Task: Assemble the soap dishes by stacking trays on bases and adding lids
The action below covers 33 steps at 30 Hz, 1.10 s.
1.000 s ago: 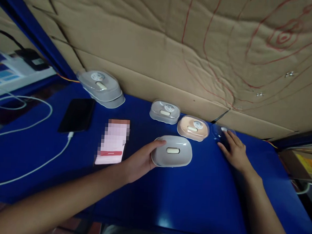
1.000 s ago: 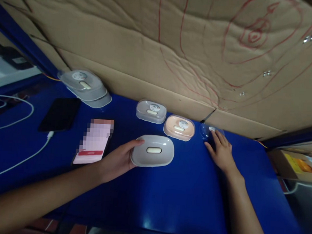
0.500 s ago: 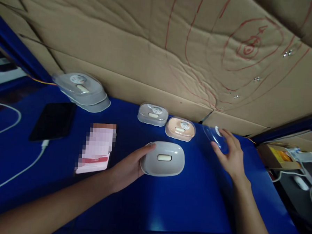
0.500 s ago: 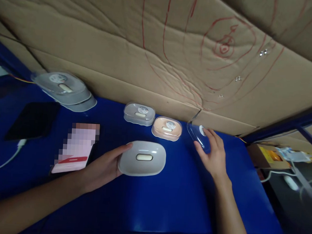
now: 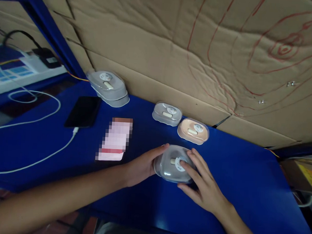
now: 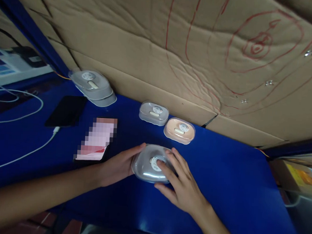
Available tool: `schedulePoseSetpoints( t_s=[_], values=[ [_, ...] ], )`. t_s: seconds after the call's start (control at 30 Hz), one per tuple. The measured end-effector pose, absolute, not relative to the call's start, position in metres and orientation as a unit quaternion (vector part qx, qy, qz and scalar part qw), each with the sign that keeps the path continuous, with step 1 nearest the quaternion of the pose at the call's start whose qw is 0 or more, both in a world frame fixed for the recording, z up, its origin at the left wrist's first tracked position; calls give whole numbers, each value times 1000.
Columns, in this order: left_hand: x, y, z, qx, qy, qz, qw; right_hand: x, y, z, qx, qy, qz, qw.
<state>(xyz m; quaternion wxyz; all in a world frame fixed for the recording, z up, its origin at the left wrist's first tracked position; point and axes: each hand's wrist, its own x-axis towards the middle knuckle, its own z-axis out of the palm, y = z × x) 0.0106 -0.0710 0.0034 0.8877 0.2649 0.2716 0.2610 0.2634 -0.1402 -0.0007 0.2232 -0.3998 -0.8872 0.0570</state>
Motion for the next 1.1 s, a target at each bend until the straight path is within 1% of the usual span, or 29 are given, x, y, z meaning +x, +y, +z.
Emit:
schedulePoseSetpoints(
  t_s=[0.13, 0.3, 0.47, 0.73, 0.9, 1.1],
  values=[
    [10, -74, 2, 278, 258, 281, 882, 267, -138, -3, -399, -883, 81, 236],
    [9, -77, 5, 308, 238, 281, 877, 265, -138, -3, -390, -896, 35, 207],
    [10, -79, 8, 323, 264, 291, 861, 267, -139, -5, -399, -876, 83, 256],
    [10, -82, 0, 283, 234, 279, 888, 273, -137, -13, -408, -834, 182, 324],
    [12, -76, 2, 248, 237, 248, 906, 272, -138, -18, -411, -829, 170, 338],
    [13, -72, 1, 234, 219, 246, 915, 272, -138, -19, -412, -840, 94, 340]
  ],
)
